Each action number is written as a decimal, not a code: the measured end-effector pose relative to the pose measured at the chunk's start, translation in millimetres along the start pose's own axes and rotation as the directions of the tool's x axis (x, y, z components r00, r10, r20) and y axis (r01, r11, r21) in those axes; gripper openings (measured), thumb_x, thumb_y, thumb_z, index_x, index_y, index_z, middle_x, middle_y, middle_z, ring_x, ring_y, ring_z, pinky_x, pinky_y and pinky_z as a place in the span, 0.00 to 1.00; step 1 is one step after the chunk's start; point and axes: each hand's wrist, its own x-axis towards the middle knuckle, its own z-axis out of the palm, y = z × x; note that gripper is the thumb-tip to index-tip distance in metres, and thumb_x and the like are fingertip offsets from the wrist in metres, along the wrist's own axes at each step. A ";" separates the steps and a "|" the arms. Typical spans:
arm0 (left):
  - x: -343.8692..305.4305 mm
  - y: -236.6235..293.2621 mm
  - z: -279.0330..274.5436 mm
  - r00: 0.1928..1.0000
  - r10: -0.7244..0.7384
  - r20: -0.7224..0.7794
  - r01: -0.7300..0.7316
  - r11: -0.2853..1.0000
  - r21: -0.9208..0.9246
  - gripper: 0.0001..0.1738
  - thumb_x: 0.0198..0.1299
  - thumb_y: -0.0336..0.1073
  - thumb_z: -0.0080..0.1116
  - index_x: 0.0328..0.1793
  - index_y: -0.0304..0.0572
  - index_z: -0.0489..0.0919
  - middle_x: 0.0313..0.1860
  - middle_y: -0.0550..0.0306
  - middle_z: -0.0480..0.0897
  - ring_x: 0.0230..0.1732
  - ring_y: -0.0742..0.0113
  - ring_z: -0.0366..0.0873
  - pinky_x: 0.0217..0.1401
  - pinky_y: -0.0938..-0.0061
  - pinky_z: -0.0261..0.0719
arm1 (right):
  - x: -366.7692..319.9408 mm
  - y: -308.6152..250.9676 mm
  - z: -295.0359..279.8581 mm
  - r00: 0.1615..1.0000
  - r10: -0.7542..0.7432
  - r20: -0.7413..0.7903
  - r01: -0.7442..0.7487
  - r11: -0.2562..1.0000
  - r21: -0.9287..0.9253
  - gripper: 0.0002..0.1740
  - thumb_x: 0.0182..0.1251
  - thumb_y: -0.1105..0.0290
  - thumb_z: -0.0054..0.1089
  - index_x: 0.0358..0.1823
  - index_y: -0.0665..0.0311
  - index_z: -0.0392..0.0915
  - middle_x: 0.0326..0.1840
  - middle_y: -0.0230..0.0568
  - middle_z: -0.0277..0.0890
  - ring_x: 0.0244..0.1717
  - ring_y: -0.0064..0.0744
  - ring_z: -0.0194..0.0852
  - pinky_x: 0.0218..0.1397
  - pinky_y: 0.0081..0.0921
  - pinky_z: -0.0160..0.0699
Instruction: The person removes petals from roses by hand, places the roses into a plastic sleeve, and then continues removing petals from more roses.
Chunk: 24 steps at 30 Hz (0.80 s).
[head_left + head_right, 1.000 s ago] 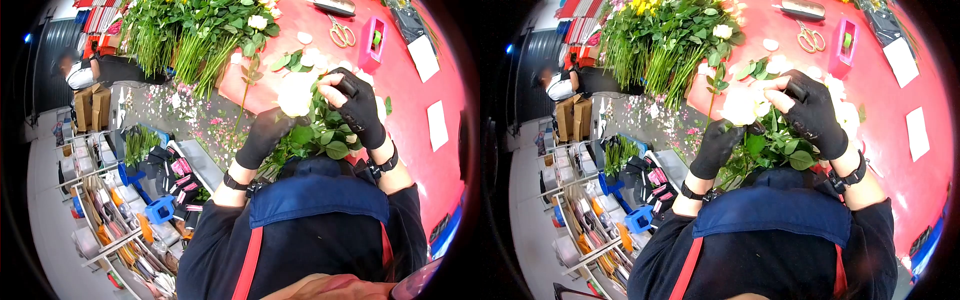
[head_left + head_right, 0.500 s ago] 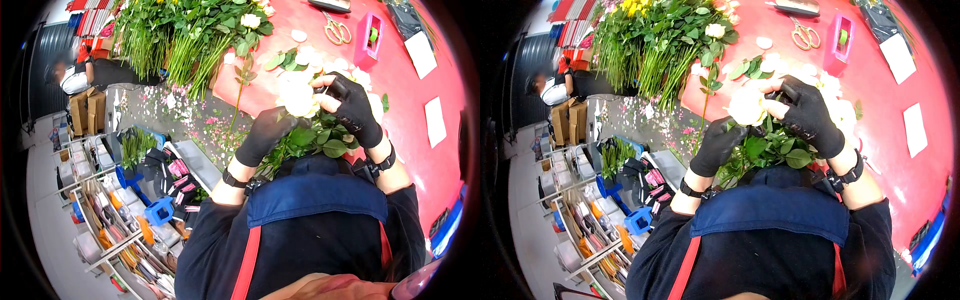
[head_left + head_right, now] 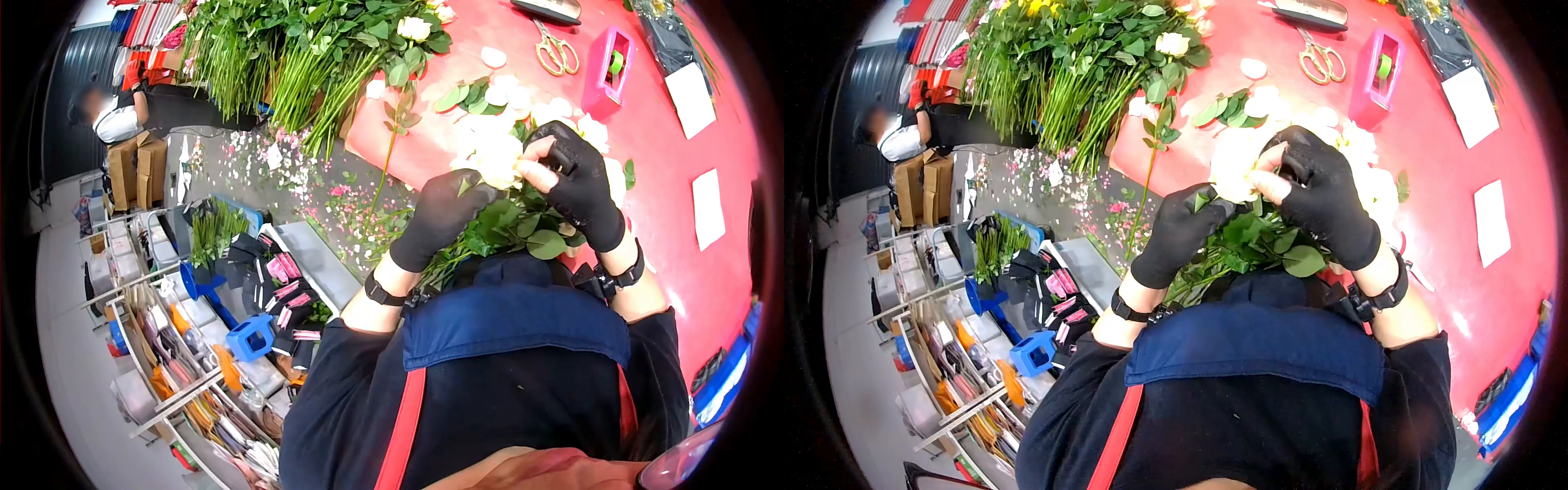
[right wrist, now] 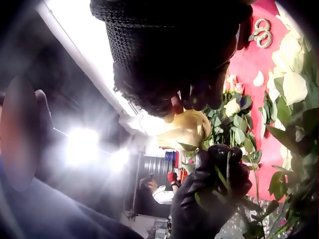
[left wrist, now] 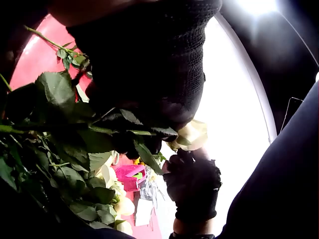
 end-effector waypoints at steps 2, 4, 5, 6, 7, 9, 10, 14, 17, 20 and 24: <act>0.9 -5.6 -0.4 0.998 0.066 -0.006 -0.066 0.998 0.024 0.12 0.65 0.29 0.57 0.52 0.31 0.82 0.37 0.62 0.84 0.36 0.78 0.76 0.40 0.79 0.74 | -0.9 -5.2 1.2 1.000 0.003 0.001 -0.003 0.998 -0.059 0.06 0.60 0.72 0.68 0.35 0.66 0.81 0.35 0.34 0.75 0.33 0.25 0.72 0.37 0.25 0.70; 0.4 -8.1 -0.6 0.993 0.116 -0.006 -0.115 0.992 0.044 0.11 0.65 0.29 0.57 0.51 0.31 0.82 0.37 0.62 0.84 0.36 0.78 0.76 0.40 0.80 0.74 | -1.5 -13.6 2.0 0.996 0.086 0.000 -0.086 0.994 -0.062 0.06 0.59 0.72 0.68 0.35 0.66 0.80 0.34 0.35 0.74 0.32 0.26 0.71 0.36 0.25 0.70; -0.1 -8.3 -0.1 0.994 0.108 -0.014 -0.107 0.993 0.040 0.11 0.65 0.29 0.57 0.51 0.31 0.82 0.37 0.62 0.84 0.36 0.78 0.77 0.40 0.79 0.74 | -1.5 -18.6 1.6 0.986 0.167 0.000 -0.167 0.985 -0.037 0.06 0.59 0.73 0.68 0.34 0.66 0.80 0.34 0.35 0.74 0.32 0.27 0.71 0.36 0.26 0.70; -0.6 -8.3 0.6 0.995 0.099 -0.021 -0.099 0.994 0.036 0.11 0.66 0.29 0.57 0.51 0.31 0.82 0.37 0.62 0.84 0.36 0.77 0.77 0.40 0.79 0.74 | -1.6 -20.8 1.4 0.969 0.248 0.001 -0.248 0.969 -0.012 0.06 0.58 0.73 0.67 0.34 0.65 0.80 0.33 0.36 0.74 0.31 0.27 0.71 0.36 0.26 0.70; -1.0 -8.0 1.3 0.995 0.091 -0.029 -0.091 0.995 0.032 0.11 0.66 0.29 0.57 0.51 0.31 0.82 0.37 0.61 0.84 0.36 0.77 0.77 0.40 0.79 0.74 | -2.3 -17.8 0.9 0.986 0.164 0.011 -0.163 0.984 -0.071 0.06 0.58 0.74 0.67 0.34 0.65 0.79 0.33 0.36 0.73 0.31 0.28 0.71 0.36 0.26 0.70; -2.0 -4.9 0.2 0.997 0.075 -0.026 -0.073 0.995 0.065 0.12 0.67 0.30 0.57 0.52 0.31 0.82 0.37 0.62 0.85 0.36 0.78 0.77 0.41 0.79 0.74 | -3.9 -9.0 -1.1 0.999 -0.004 0.045 0.013 0.983 -0.184 0.05 0.57 0.75 0.67 0.34 0.65 0.79 0.32 0.36 0.73 0.30 0.28 0.71 0.36 0.26 0.70; -2.6 -4.1 -0.4 0.998 0.066 -0.026 -0.064 0.995 0.081 0.12 0.67 0.30 0.57 0.52 0.31 0.82 0.38 0.62 0.85 0.37 0.78 0.76 0.41 0.79 0.74 | -3.5 -11.3 -1.1 0.998 -0.055 0.039 0.062 0.978 -0.200 0.05 0.57 0.76 0.66 0.33 0.66 0.78 0.32 0.36 0.73 0.30 0.28 0.71 0.36 0.26 0.70; -3.8 -8.0 -3.6 0.997 0.082 0.013 -0.082 0.997 0.003 0.14 0.68 0.32 0.57 0.54 0.30 0.82 0.38 0.63 0.84 0.36 0.79 0.75 0.41 0.79 0.74 | -2.9 -15.4 -3.0 0.992 -0.097 0.085 0.105 0.990 -0.090 0.05 0.58 0.77 0.66 0.32 0.66 0.77 0.30 0.35 0.72 0.30 0.27 0.71 0.35 0.27 0.70; -7.6 -0.5 -7.7 0.998 0.022 0.061 -0.022 1.000 -0.002 0.15 0.69 0.34 0.58 0.55 0.31 0.82 0.38 0.65 0.84 0.36 0.80 0.73 0.41 0.80 0.73 | -6.0 -15.9 -7.8 0.987 0.011 0.162 -0.016 0.999 0.029 0.06 0.58 0.78 0.65 0.32 0.66 0.76 0.29 0.35 0.72 0.31 0.27 0.71 0.36 0.26 0.71; -7.7 -2.0 -8.6 0.997 -0.012 0.074 0.015 0.999 -0.032 0.15 0.69 0.35 0.58 0.55 0.32 0.83 0.38 0.65 0.84 0.36 0.81 0.73 0.41 0.80 0.72 | -10.0 -12.1 -9.5 0.981 0.021 0.194 -0.030 0.999 0.039 0.06 0.57 0.79 0.66 0.32 0.65 0.75 0.30 0.36 0.74 0.29 0.28 0.72 0.35 0.26 0.72; -4.7 -9.4 -6.0 0.998 -0.019 0.054 0.021 0.999 -0.028 0.14 0.68 0.33 0.58 0.54 0.33 0.83 0.38 0.65 0.84 0.36 0.80 0.74 0.41 0.81 0.73 | -11.9 -15.8 -11.4 0.965 -0.157 0.208 0.166 0.986 -0.027 0.08 0.53 0.81 0.67 0.33 0.65 0.76 0.30 0.38 0.77 0.29 0.30 0.76 0.34 0.28 0.73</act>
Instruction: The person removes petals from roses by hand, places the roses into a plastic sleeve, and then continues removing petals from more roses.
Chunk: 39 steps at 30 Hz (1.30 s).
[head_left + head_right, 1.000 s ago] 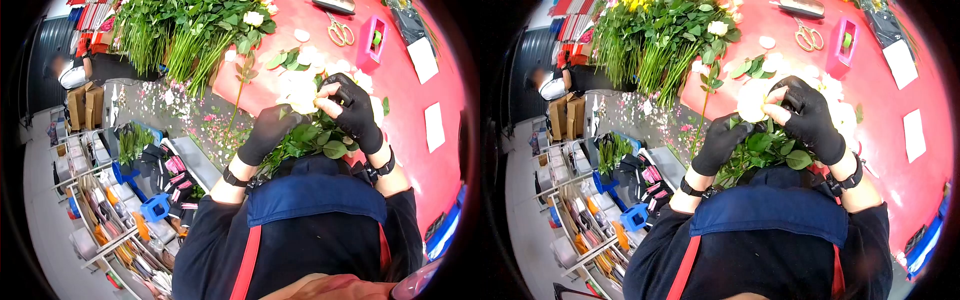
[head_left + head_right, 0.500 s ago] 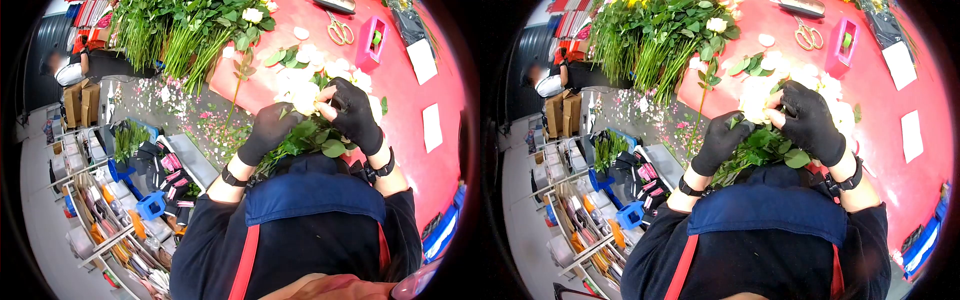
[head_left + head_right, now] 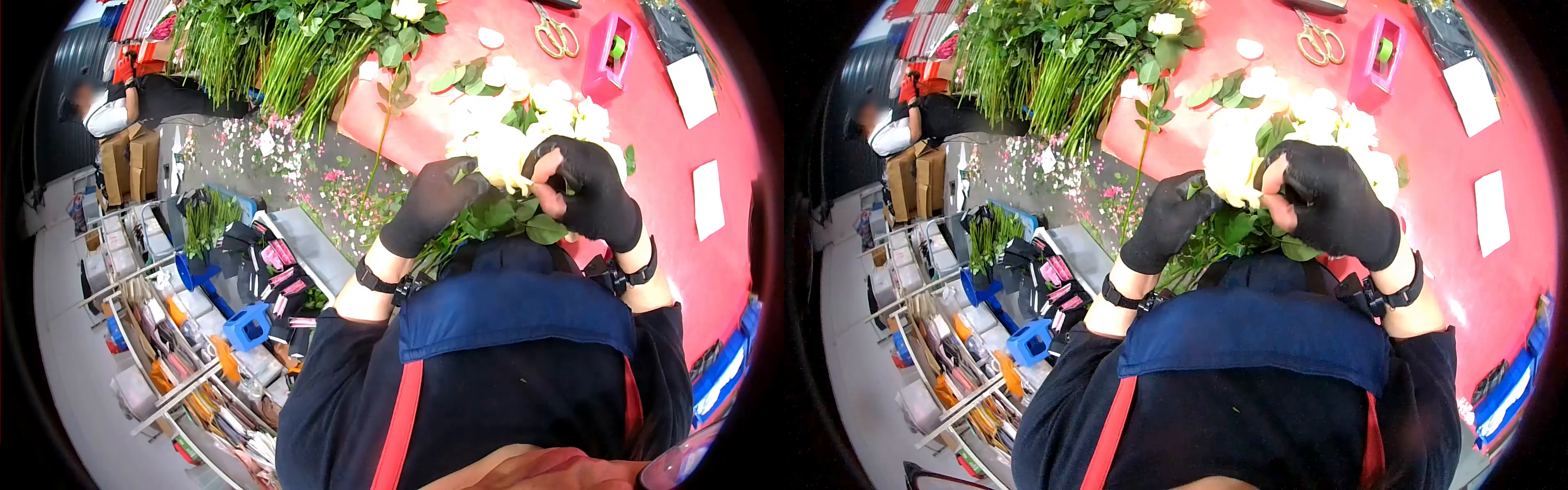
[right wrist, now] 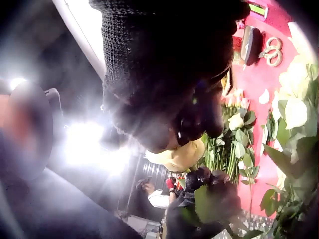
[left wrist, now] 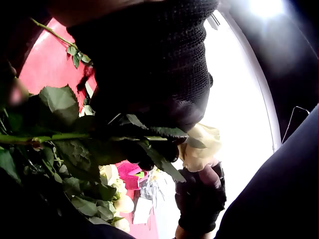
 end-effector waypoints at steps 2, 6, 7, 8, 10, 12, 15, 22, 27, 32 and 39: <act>-0.3 -0.6 1.3 0.999 0.016 -0.029 -0.016 1.000 0.005 0.14 0.65 0.34 0.59 0.52 0.32 0.83 0.37 0.61 0.84 0.35 0.78 0.75 0.41 0.78 0.74 | -1.9 -3.4 0.3 1.000 -0.003 0.002 0.003 1.000 0.007 0.09 0.52 0.81 0.68 0.33 0.65 0.77 0.30 0.40 0.78 0.29 0.33 0.77 0.34 0.28 0.74; -3.6 8.8 1.4 1.000 0.024 -0.018 -0.024 1.000 0.012 0.14 0.63 0.32 0.59 0.51 0.31 0.83 0.37 0.60 0.85 0.37 0.77 0.77 0.42 0.77 0.77 | -2.4 -8.7 -1.1 0.996 0.094 -0.006 -0.093 0.994 0.054 0.10 0.52 0.80 0.69 0.36 0.65 0.79 0.29 0.42 0.78 0.31 0.38 0.78 0.36 0.30 0.75; -4.2 9.5 1.0 1.000 0.029 0.002 -0.029 1.000 0.011 0.13 0.65 0.29 0.58 0.53 0.32 0.83 0.39 0.62 0.85 0.38 0.78 0.78 0.43 0.78 0.77 | -1.4 -8.7 -1.6 0.995 0.104 -0.001 -0.104 0.993 0.055 0.10 0.53 0.80 0.69 0.36 0.65 0.80 0.29 0.42 0.78 0.31 0.40 0.78 0.36 0.30 0.75; -3.9 7.2 0.4 1.000 0.022 0.011 -0.022 1.000 0.018 0.13 0.65 0.30 0.58 0.53 0.32 0.83 0.40 0.61 0.86 0.39 0.78 0.78 0.44 0.78 0.77 | -1.5 -6.4 -2.0 0.996 0.083 0.030 -0.084 0.995 0.044 0.10 0.53 0.79 0.70 0.37 0.65 0.80 0.29 0.43 0.78 0.32 0.41 0.79 0.36 0.31 0.75; -2.6 -1.3 -1.9 1.000 0.008 0.026 -0.009 0.999 0.031 0.14 0.66 0.30 0.59 0.54 0.31 0.83 0.41 0.60 0.86 0.40 0.77 0.79 0.45 0.77 0.78 | -2.6 -1.6 -2.6 0.995 0.040 0.093 -0.042 0.999 0.025 0.10 0.55 0.77 0.72 0.38 0.66 0.81 0.29 0.44 0.78 0.33 0.42 0.79 0.37 0.32 0.75; -2.3 -7.7 -3.3 0.999 0.013 0.036 -0.013 1.000 0.002 0.15 0.67 0.32 0.60 0.56 0.31 0.82 0.43 0.59 0.86 0.42 0.76 0.79 0.48 0.77 0.78 | -6.0 -0.9 -5.2 0.991 0.080 0.108 -0.079 0.997 -0.010 0.10 0.55 0.74 0.73 0.37 0.67 0.82 0.30 0.44 0.78 0.34 0.44 0.79 0.38 0.33 0.76; -2.9 -7.3 -3.9 0.997 0.015 0.082 -0.008 0.996 -0.091 0.17 0.68 0.34 0.60 0.58 0.32 0.81 0.47 0.58 0.86 0.46 0.75 0.80 0.51 0.77 0.78 | -8.2 -3.9 -5.9 0.997 0.040 0.062 -0.035 0.996 -0.078 0.11 0.54 0.72 0.75 0.36 0.67 0.83 0.30 0.45 0.79 0.35 0.45 0.80 0.38 0.35 0.76; -5.4 -4.1 1.4 0.990 0.027 0.135 -0.003 0.985 -0.172 0.18 0.67 0.31 0.60 0.61 0.31 0.80 0.52 0.55 0.86 0.52 0.72 0.81 0.58 0.75 0.79 | -14.6 -13.1 -14.3 0.997 -0.066 0.048 0.078 0.945 -0.317 0.12 0.50 0.69 0.77 0.35 0.65 0.85 0.38 0.47 0.81 0.37 0.49 0.80 0.41 0.38 0.77; -4.5 -9.3 -0.4 0.986 0.081 0.146 -0.078 0.997 -0.026 0.21 0.63 0.28 0.63 0.62 0.31 0.79 0.53 0.54 0.86 0.53 0.70 0.82 0.60 0.71 0.78 | -18.7 -15.0 -17.4 0.992 -0.099 0.072 0.118 0.925 -0.361 0.14 0.48 0.69 0.78 0.36 0.64 0.84 0.38 0.45 0.80 0.38 0.49 0.80 0.41 0.39 0.78; -7.2 -2.2 -3.8 0.980 0.173 0.098 -0.167 0.984 -0.064 0.26 0.49 0.24 0.72 0.58 0.33 0.82 0.52 0.53 0.87 0.50 0.68 0.84 0.58 0.71 0.80 | -13.5 -17.1 -26.1 0.998 -0.014 0.061 0.030 0.962 -0.270 0.13 0.50 0.71 0.77 0.34 0.67 0.83 0.32 0.42 0.78 0.30 0.40 0.80 0.34 0.32 0.76; -1.9 10.8 5.6 0.994 0.063 -0.089 -0.065 0.998 -0.015 0.15 0.56 0.24 0.66 0.51 0.31 0.84 0.43 0.55 0.88 0.44 0.73 0.85 0.50 0.77 0.82 | -23.5 -9.7 -44.3 0.851 0.327 -0.410 -0.348 0.937 0.024 0.08 0.62 0.72 0.68 0.41 0.67 0.85 0.31 0.38 0.80 0.30 0.26 0.77 0.35 0.21 0.72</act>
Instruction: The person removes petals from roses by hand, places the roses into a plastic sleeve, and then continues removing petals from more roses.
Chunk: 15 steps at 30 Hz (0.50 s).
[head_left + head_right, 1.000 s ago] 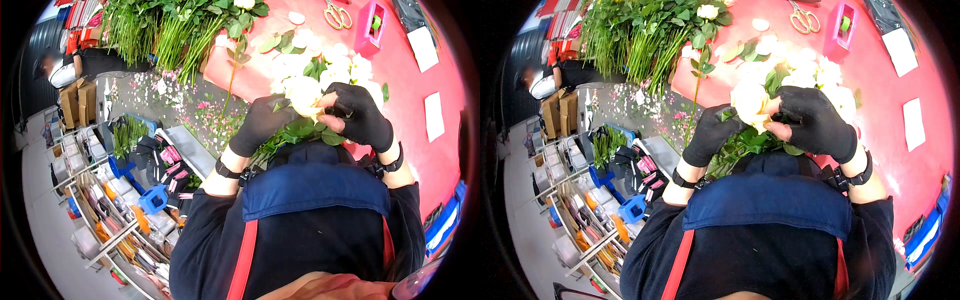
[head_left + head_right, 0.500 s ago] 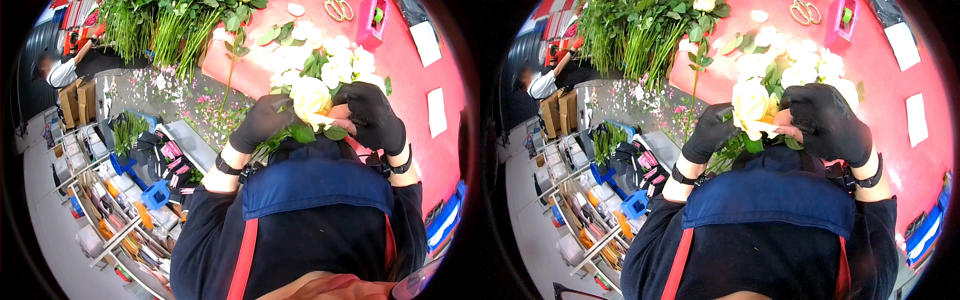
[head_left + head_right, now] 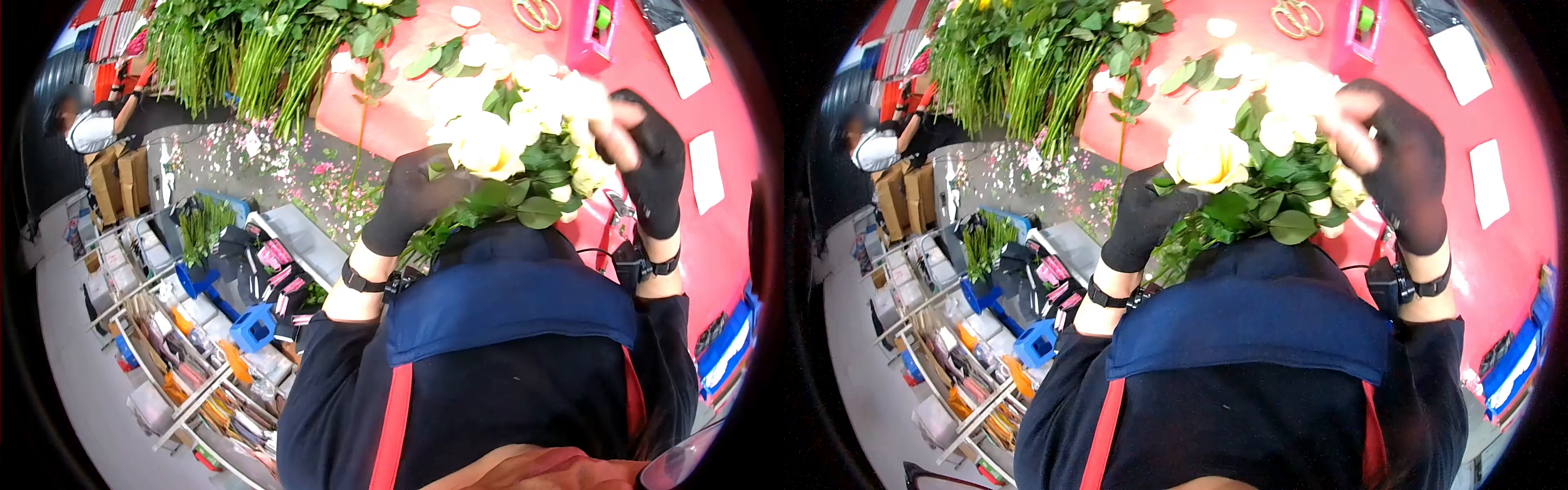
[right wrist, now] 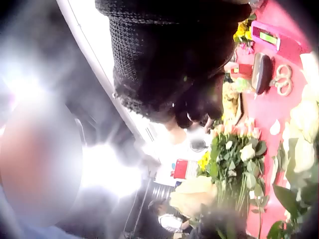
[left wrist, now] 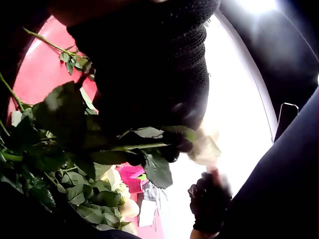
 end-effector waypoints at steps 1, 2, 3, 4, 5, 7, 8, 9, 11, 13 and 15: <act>5.9 -3.9 4.8 1.000 0.020 0.022 -0.019 0.999 -0.045 0.15 0.56 0.24 0.66 0.51 0.31 0.84 0.42 0.56 0.88 0.43 0.73 0.85 0.49 0.77 0.82 | 4.7 -6.1 -5.9 0.974 0.194 -0.114 -0.193 0.981 0.021 0.12 0.65 0.71 0.67 0.48 0.65 0.84 0.34 0.36 0.81 0.31 0.21 0.76 0.35 0.19 0.72; 12.9 -8.3 10.9 0.998 0.041 0.043 -0.037 0.995 -0.090 0.15 0.56 0.24 0.66 0.51 0.31 0.84 0.42 0.56 0.88 0.42 0.73 0.84 0.49 0.77 0.82 | 13.2 4.5 -15.3 0.976 -0.174 -0.132 0.129 0.947 -0.295 0.13 0.67 0.72 0.65 0.51 0.65 0.83 0.36 0.33 0.80 0.32 0.18 0.75 0.37 0.17 0.72; 20.3 -10.6 17.0 0.996 0.063 0.061 -0.054 0.990 -0.134 0.15 0.56 0.24 0.66 0.51 0.31 0.83 0.41 0.56 0.88 0.42 0.74 0.84 0.49 0.77 0.82 | 19.5 3.8 -14.7 0.956 -0.112 -0.270 0.028 0.954 -0.298 0.16 0.68 0.72 0.65 0.56 0.63 0.82 0.37 0.32 0.80 0.33 0.17 0.75 0.39 0.16 0.73; 28.4 -8.7 24.2 0.993 0.087 0.080 -0.091 0.995 0.037 0.17 0.56 0.28 0.70 0.52 0.31 0.82 0.43 0.54 0.87 0.42 0.70 0.85 0.50 0.75 0.82 | 25.7 3.0 -14.2 0.915 -0.048 -0.401 -0.071 0.959 -0.275 0.20 0.69 0.72 0.65 0.62 0.61 0.80 0.37 0.31 0.80 0.34 0.16 0.76 0.42 0.15 0.74; 37.8 -17.1 34.9 0.976 0.192 0.099 -0.201 0.975 0.098 0.19 0.56 0.30 0.71 0.53 0.32 0.82 0.44 0.52 0.86 0.44 0.67 0.85 0.51 0.73 0.82 | 28.0 2.6 -10.6 0.890 -0.035 -0.454 -0.111 0.950 -0.292 0.21 0.69 0.71 0.65 0.64 0.60 0.79 0.38 0.31 0.80 0.35 0.16 0.76 0.43 0.15 0.73; 53.6 -32.1 59.9 0.913 0.385 0.135 -0.407 0.885 0.225 0.24 0.54 0.33 0.75 0.56 0.33 0.81 0.48 0.48 0.86 0.48 0.61 0.85 0.54 0.69 0.81 | 24.9 10.8 -4.0 0.874 -0.211 -0.437 0.052 0.936 -0.348 0.18 0.65 0.70 0.69 0.56 0.64 0.82 0.35 0.30 0.81 0.30 0.13 0.71 0.34 0.15 0.69; 55.5 -31.8 69.0 0.904 0.378 0.201 -0.422 0.867 0.266 0.26 0.53 0.36 0.76 0.56 0.34 0.81 0.51 0.46 0.85 0.52 0.57 0.84 0.56 0.66 0.81 | 17.1 10.5 6.3 0.913 -0.110 -0.393 0.051 0.986 -0.157 0.15 0.65 0.72 0.69 0.53 0.65 0.82 0.35 0.29 0.82 0.30 0.14 0.71 0.33 0.17 0.69; 56.6 -23.5 74.2 0.895 0.362 0.262 -0.434 0.845 0.312 0.28 0.52 0.38 0.78 0.56 0.35 0.81 0.53 0.44 0.84 0.56 0.53 0.83 0.58 0.64 0.80 | 6.9 34.6 8.2 0.949 -0.140 -0.283 0.054 0.956 -0.290 0.10 0.67 0.73 0.67 0.47 0.67 0.83 0.35 0.31 0.82 0.30 0.15 0.72 0.33 0.19 0.71; 67.7 -30.5 67.7 0.799 0.571 0.188 -0.600 0.771 0.213 0.24 0.54 0.37 0.76 0.55 0.36 0.82 0.52 0.47 0.84 0.55 0.56 0.83 0.57 0.64 0.81 | -0.9 10.0 28.9 0.981 -0.192 -0.014 0.182 0.949 -0.256 0.07 0.66 0.75 0.65 0.43 0.67 0.82 0.33 0.38 0.81 0.32 0.24 0.78 0.36 0.24 0.74; 83.9 -39.1 33.8 0.935 0.353 0.037 -0.351 0.904 0.242 0.17 0.58 0.34 0.71 0.51 0.37 0.84 0.48 0.50 0.85 0.48 0.63 0.84 0.50 0.70 0.83 | -10.0 23.8 30.1 0.976 -0.200 0.083 0.217 0.904 -0.369 0.11 0.62 0.76 0.67 0.46 0.66 0.82 0.38 0.43 0.81 0.35 0.37 0.80 0.40 0.30 0.76; 110.8 -85.9 -14.1 0.873 0.370 -0.319 -0.279 0.914 0.294 0.10 0.60 0.31 0.68 0.47 0.39 0.84 0.41 0.52 0.84 0.37 0.69 0.84 0.42 0.73 0.82 | -16.5 33.5 28.5 0.971 -0.213 0.104 0.237 0.891 -0.387 0.11 0.62 0.76 0.66 0.46 0.66 0.82 0.39 0.42 0.82 0.35 0.35 0.79 0.41 0.30 0.77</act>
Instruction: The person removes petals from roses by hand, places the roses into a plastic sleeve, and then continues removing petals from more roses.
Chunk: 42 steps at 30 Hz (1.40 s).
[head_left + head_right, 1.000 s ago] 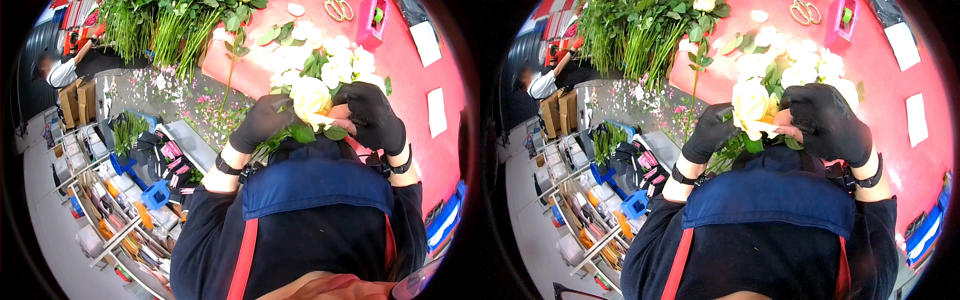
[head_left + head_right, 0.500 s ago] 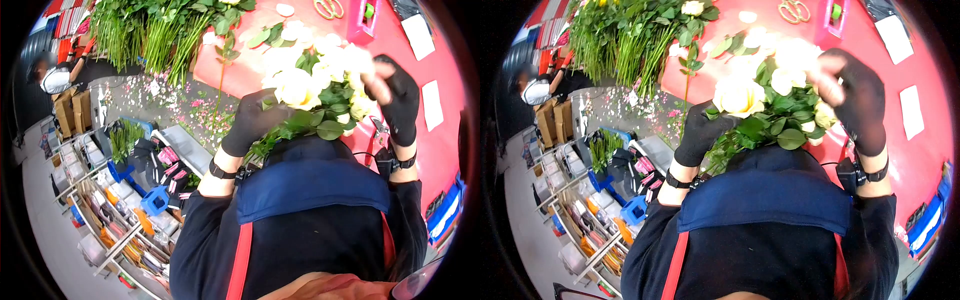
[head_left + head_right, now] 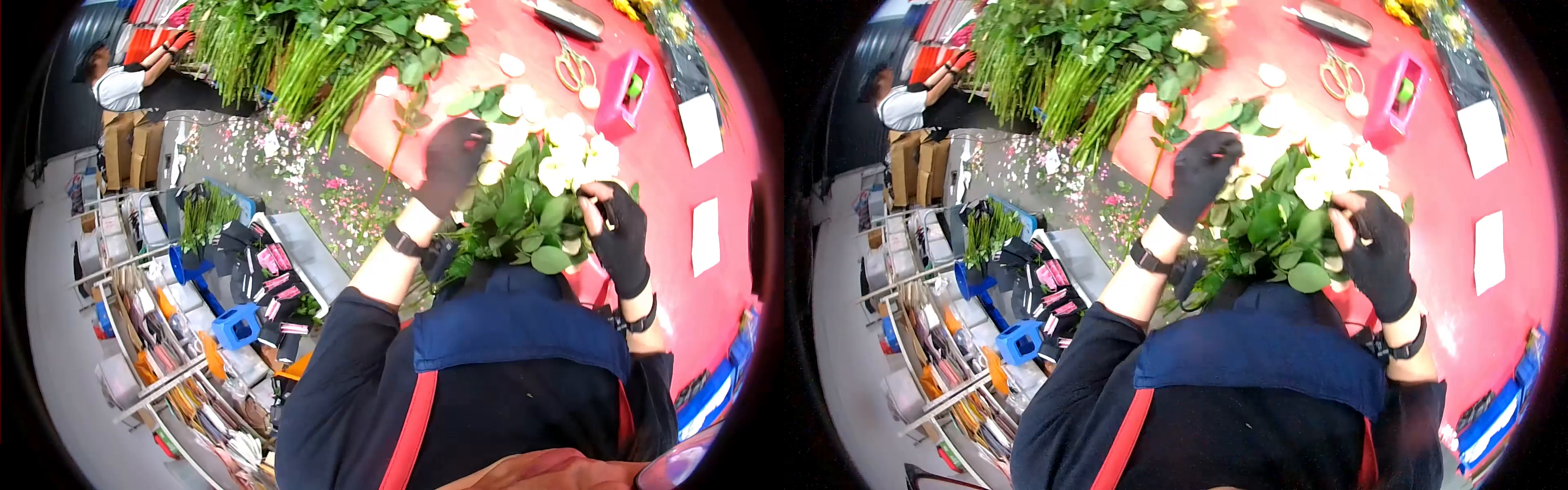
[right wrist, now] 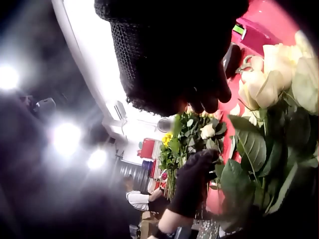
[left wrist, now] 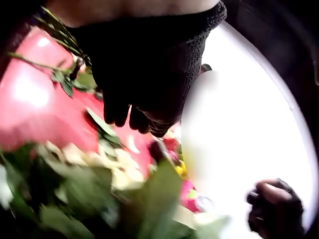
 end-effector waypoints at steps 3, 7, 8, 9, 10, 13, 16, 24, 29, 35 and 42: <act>25.1 -39.5 -55.9 0.969 -0.034 -0.247 0.201 0.690 0.695 0.17 0.55 0.45 0.69 0.44 0.42 0.84 0.39 0.47 0.83 0.44 0.44 0.80 0.49 0.54 0.77 | 1.5 -7.4 2.3 0.997 0.068 0.042 -0.071 0.995 0.069 0.11 0.62 0.77 0.65 0.47 0.67 0.82 0.39 0.42 0.82 0.35 0.34 0.80 0.42 0.28 0.77; 22.7 -100.2 -88.1 0.952 0.040 -0.304 0.231 0.559 0.797 0.14 0.57 0.44 0.67 0.41 0.42 0.84 0.36 0.48 0.82 0.43 0.45 0.79 0.43 0.52 0.76 | 21.0 -24.4 17.8 0.997 -0.075 0.035 0.068 0.984 0.164 0.10 0.61 0.77 0.64 0.45 0.66 0.81 0.38 0.47 0.81 0.31 0.43 0.79 0.36 0.30 0.77; 21.2 -108.4 -90.2 0.951 0.084 -0.297 0.174 0.648 0.742 0.13 0.57 0.42 0.66 0.41 0.42 0.84 0.36 0.48 0.83 0.42 0.46 0.80 0.42 0.53 0.76 | 25.3 -27.9 18.2 0.996 -0.072 0.054 0.063 0.986 0.156 0.10 0.61 0.77 0.64 0.45 0.66 0.81 0.38 0.46 0.81 0.31 0.42 0.79 0.36 0.30 0.77; 19.7 -110.0 -90.7 0.947 0.129 -0.293 0.111 0.726 0.679 0.12 0.58 0.41 0.65 0.41 0.42 0.84 0.36 0.48 0.83 0.41 0.47 0.80 0.40 0.54 0.77 | 29.5 -31.2 18.4 0.995 -0.069 0.072 0.058 0.987 0.149 0.10 0.61 0.77 0.65 0.45 0.66 0.81 0.37 0.46 0.80 0.31 0.41 0.79 0.36 0.30 0.77; 15.4 -96.2 -89.9 0.938 0.174 -0.301 0.067 0.758 0.648 0.11 0.59 0.40 0.65 0.41 0.41 0.84 0.34 0.50 0.83 0.39 0.51 0.81 0.39 0.57 0.77 | 33.3 -32.4 17.8 0.994 -0.065 0.087 0.052 0.988 0.143 0.11 0.61 0.77 0.65 0.45 0.66 0.81 0.37 0.45 0.80 0.31 0.41 0.79 0.35 0.30 0.76; -17.4 -51.1 -89.4 0.952 0.114 -0.284 0.011 0.915 0.404 0.08 0.63 0.36 0.63 0.41 0.38 0.84 0.29 0.55 0.83 0.30 0.64 0.80 0.34 0.69 0.76 | 46.3 -16.8 37.4 0.984 0.110 0.140 -0.149 0.940 0.306 0.08 0.64 0.73 0.65 0.43 0.67 0.82 0.32 0.40 0.80 0.30 0.30 0.79 0.34 0.28 0.75; -51.8 25.9 -91.9 0.968 -0.230 -0.104 0.234 0.972 0.019 0.09 0.66 0.35 0.59 0.40 0.34 0.83 0.26 0.60 0.80 0.26 0.76 0.76 0.32 0.74 0.75 | 67.9 -16.0 49.0 0.918 0.318 0.238 -0.398 0.740 0.543 0.10 0.68 0.68 0.64 0.43 0.68 0.84 0.30 0.32 0.79 0.28 0.19 0.77 0.33 0.23 0.75; -123.0 66.5 -98.1 0.913 -0.280 0.297 0.369 0.878 -0.307 0.22 0.66 0.30 0.61 0.65 0.31 0.76 0.53 0.51 0.83 0.53 0.67 0.81 0.57 0.71 0.80 | 59.3 -45.6 67.6 0.852 0.239 0.465 -0.521 0.470 0.713 0.17 0.73 0.57 0.63 0.49 0.65 0.82 0.31 0.29 0.80 0.29 0.18 0.75 0.33 0.19 0.74; -100.3 112.0 -88.1 0.980 -0.118 0.159 0.132 0.988 -0.081 0.18 0.63 0.31 0.64 0.59 0.37 0.80 0.59 0.44 0.80 0.59 0.57 0.79 0.59 0.67 0.78 | 30.0 -62.6 92.8 0.839 0.086 0.538 -0.474 0.601 0.643 0.16 0.72 0.59 0.64 0.44 0.68 0.82 0.27 0.29 0.79 0.24 0.17 0.73 0.28 0.22 0.74; -104.6 120.7 -79.7 0.988 0.054 0.142 -0.051 0.998 -0.025 0.10 0.60 0.35 0.64 0.42 0.35 0.84 0.40 0.48 0.84 0.39 0.59 0.82 0.41 0.69 0.80 | 10.6 -78.8 85.6 0.828 -0.245 0.505 -0.085 0.835 0.544 0.13 0.68 0.65 0.65 0.44 0.68 0.81 0.32 0.44 0.82 0.33 0.40 0.82 0.37 0.34 0.78; -120.9 133.1 -79.3 0.982 -0.189 -0.021 0.185 0.974 -0.130 0.12 0.56 0.33 0.67 0.42 0.31 0.86 0.26 0.55 0.84 0.28 0.76 0.77 0.33 0.73 0.75 | 4.4 -96.1 50.5 0.978 -0.178 0.109 0.121 0.908 0.401 0.05 0.62 0.73 0.67 0.36 0.66 0.83 0.29 0.42 0.79 0.30 0.36 0.78 0.36 0.30 0.75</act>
